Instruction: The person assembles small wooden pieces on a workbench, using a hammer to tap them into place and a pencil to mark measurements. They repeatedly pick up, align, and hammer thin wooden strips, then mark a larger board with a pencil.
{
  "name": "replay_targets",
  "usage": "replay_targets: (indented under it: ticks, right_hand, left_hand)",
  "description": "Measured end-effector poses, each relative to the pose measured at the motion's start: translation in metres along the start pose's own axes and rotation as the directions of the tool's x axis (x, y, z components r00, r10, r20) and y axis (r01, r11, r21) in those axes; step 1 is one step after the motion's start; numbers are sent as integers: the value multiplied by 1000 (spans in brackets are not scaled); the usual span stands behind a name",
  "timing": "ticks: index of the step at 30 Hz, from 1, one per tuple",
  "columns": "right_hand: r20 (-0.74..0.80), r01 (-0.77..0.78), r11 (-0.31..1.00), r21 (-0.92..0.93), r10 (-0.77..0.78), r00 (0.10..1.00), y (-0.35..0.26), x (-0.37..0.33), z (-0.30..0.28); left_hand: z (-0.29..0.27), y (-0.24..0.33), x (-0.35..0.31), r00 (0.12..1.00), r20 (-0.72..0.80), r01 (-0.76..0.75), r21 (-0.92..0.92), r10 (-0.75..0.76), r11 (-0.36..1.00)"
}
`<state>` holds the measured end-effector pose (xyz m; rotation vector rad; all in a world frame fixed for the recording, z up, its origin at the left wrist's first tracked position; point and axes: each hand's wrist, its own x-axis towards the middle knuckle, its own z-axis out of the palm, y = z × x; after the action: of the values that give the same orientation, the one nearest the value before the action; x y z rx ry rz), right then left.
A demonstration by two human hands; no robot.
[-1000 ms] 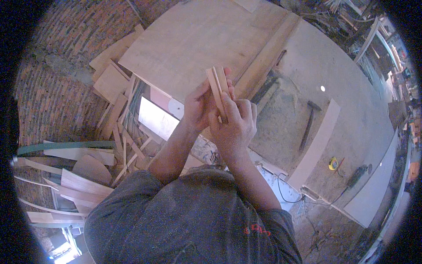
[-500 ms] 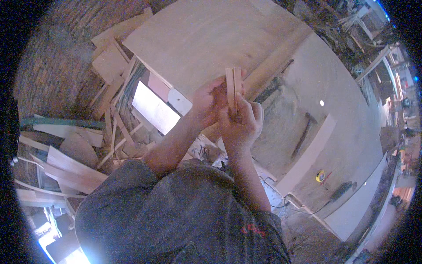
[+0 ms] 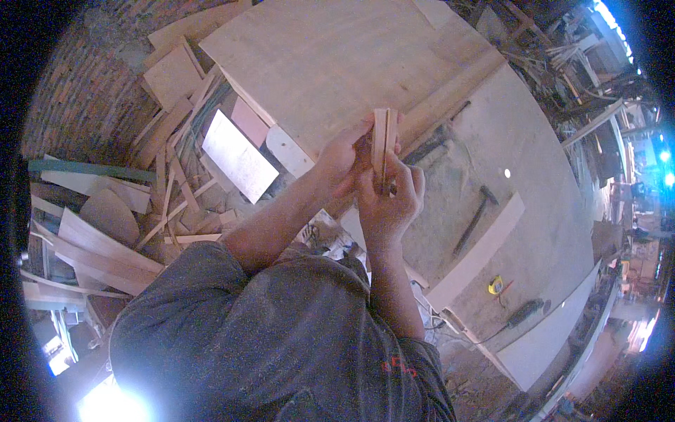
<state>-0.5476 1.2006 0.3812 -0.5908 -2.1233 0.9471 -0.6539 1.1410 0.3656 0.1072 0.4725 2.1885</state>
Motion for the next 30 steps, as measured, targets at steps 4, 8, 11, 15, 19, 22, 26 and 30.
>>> replay_targets:
  ticks: [4, 8, 11, 15, 19, 22, 26, 30]
  right_hand:
    - [-37, 71, 997, 39, -70, 997, 6, -1, 0]
    - [-26, -46, 996, -78, 44, 999, 33, -9, -21]
    - [-58, -165, 966, -199, 156, 986, 70, -28, -59]
    - [-150, -336, 874, -351, 302, 941, 138, -63, -129]
    - [-310, -495, 747, -443, 390, 867, 216, -96, -219]
    - [-398, -583, 632, -510, 428, 812, 277, -105, -275]
    - [-400, -514, 575, -636, 324, 857, 360, -97, -338]
    - [-415, -541, 519, -662, 348, 841, 429, -66, -394]
  left_hand:
    - [-9, -12, 2, 999, -44, 21, -21, -22, 1000]
    - [-27, -41, 12, 993, -61, 98, 6, -97, 995]
    - [-42, -73, 18, 973, -221, 120, 241, -66, 963]
    - [-60, -111, -10, 975, -193, 210, 636, -110, 742]
    - [-68, -155, -34, 930, -239, 338, 856, -280, 391]
    - [-68, -196, -42, 899, -279, 363, 906, -336, 219]
    - [-63, -246, -41, 785, -334, 407, 913, -521, 26]
    - [-57, -282, -36, 649, -382, 367, 915, -658, -168]
